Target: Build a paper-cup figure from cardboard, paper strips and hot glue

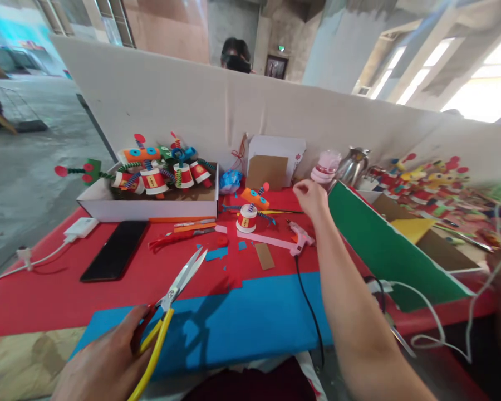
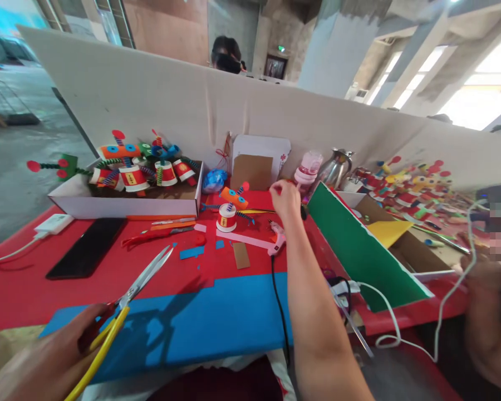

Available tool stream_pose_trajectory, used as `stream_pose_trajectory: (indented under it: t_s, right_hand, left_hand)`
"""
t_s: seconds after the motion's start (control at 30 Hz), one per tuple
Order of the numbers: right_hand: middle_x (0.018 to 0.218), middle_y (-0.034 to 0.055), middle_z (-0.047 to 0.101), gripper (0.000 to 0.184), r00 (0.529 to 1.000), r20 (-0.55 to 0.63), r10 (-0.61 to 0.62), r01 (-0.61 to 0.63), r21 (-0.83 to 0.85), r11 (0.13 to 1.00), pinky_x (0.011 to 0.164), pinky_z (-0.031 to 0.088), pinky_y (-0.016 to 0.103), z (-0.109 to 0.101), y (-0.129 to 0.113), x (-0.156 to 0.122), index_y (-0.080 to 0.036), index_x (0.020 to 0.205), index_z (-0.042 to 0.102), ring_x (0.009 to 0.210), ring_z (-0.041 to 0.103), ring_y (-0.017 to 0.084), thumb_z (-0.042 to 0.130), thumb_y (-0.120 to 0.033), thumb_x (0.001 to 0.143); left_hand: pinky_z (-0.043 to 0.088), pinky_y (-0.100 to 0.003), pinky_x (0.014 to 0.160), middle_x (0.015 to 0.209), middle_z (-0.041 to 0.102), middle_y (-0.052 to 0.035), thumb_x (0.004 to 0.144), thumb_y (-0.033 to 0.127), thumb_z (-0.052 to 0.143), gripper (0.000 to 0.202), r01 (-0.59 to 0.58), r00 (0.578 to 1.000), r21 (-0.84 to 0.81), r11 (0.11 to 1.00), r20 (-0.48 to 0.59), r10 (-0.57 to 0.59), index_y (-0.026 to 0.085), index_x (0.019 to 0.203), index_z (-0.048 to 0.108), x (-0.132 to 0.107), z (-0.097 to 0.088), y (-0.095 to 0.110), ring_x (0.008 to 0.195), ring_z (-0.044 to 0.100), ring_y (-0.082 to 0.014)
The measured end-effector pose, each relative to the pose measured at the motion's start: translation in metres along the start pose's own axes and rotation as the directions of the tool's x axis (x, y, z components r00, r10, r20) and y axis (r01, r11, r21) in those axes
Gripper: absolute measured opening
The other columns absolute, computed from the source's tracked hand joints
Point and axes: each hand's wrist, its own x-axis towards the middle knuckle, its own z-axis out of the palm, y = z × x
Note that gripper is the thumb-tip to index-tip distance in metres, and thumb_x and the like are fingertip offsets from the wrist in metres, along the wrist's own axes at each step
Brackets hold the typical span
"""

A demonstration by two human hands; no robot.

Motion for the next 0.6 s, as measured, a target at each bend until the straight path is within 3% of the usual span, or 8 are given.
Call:
stream_pose_trajectory:
  t_s: [0.1,0.17,0.2,0.33,0.47,0.53,0.6]
  right_hand:
    - [0.078,0.004,0.072,0.016,0.977,0.212,0.037,-0.02,-0.081,0.997,0.071,0.046,0.028,-0.003,-0.025,-0.077,-0.021,0.075,0.067,0.076,0.066,0.019,0.055,-0.027,0.085]
    - [0.079,0.0059,0.072,0.011,0.919,0.379,0.105,-0.046,-0.162,0.986,0.069,0.045,0.026,0.008,-0.036,-0.114,-0.019,0.077,0.067,0.078,0.067,0.02,0.061,-0.027,0.082]
    - [0.083,0.0079,0.073,0.01,0.903,0.408,0.134,-0.057,-0.196,0.979,0.069,0.045,0.027,0.014,-0.039,-0.125,-0.018,0.081,0.067,0.08,0.067,0.021,0.062,-0.027,0.083]
    - [0.096,0.0089,0.073,0.016,0.908,0.388,0.157,-0.095,-0.175,0.98,0.071,0.045,0.027,0.038,-0.048,-0.127,-0.019,0.093,0.067,0.09,0.067,0.021,0.053,-0.025,0.09]
    - [0.088,0.009,0.073,0.018,0.898,0.381,0.219,-0.192,-0.107,0.975,0.068,0.045,0.029,0.054,-0.06,-0.111,-0.02,0.09,0.07,0.085,0.067,0.024,0.063,-0.036,0.084]
    - [0.083,0.006,0.073,0.007,0.901,0.423,0.091,-0.113,0.026,0.993,0.068,0.045,0.029,0.055,-0.07,-0.114,-0.021,0.083,0.071,0.08,0.067,0.022,0.067,-0.025,0.08]
    - [0.08,0.0031,0.072,0.01,0.862,0.475,-0.178,0.056,0.26,0.964,0.069,0.045,0.027,0.047,-0.083,-0.125,-0.021,0.075,0.071,0.076,0.065,0.019,0.064,-0.015,0.08]
  left_hand:
    - [0.046,-0.034,0.068,0.098,0.074,-0.0124,0.082,0.051,0.033,0.055,-0.031,0.994,0.002,1.0,0.103,0.03,0.021,0.123,0.054,-0.002,-0.006,0.015,0.09,0.069,-0.0322]
    - [0.045,-0.032,0.067,0.098,0.074,-0.0112,0.082,0.048,0.035,0.053,-0.062,0.99,0.006,0.998,0.124,0.061,0.022,0.124,0.054,-0.004,-0.011,0.025,0.089,0.069,-0.0311]
    - [0.045,-0.032,0.066,0.097,0.074,-0.0107,0.082,0.046,0.035,0.051,-0.072,0.99,0.011,0.997,0.125,0.07,0.022,0.123,0.054,-0.006,-0.013,0.029,0.089,0.069,-0.0306]
    - [0.043,-0.031,0.065,0.099,0.074,-0.0102,0.082,0.042,0.036,0.047,-0.07,0.992,0.047,0.996,0.112,0.064,0.024,0.12,0.056,-0.012,-0.014,0.036,0.088,0.069,-0.0303]
    - [0.043,-0.031,0.064,0.095,0.074,-0.0082,0.08,0.05,0.039,0.048,-0.043,0.995,0.032,0.999,0.088,0.04,0.027,0.119,0.058,-0.013,-0.009,0.032,0.087,0.069,-0.0306]
    - [0.043,-0.03,0.063,0.089,0.074,-0.0069,0.08,0.054,0.038,0.049,-0.04,0.995,0.01,0.999,0.088,0.039,0.03,0.117,0.059,-0.012,-0.006,0.028,0.086,0.069,-0.031]
    - [0.043,-0.03,0.062,0.088,0.074,-0.0066,0.08,0.055,0.039,0.048,-0.03,0.996,-0.011,0.999,0.088,0.031,0.031,0.116,0.059,-0.012,-0.004,0.024,0.085,0.07,-0.0309]
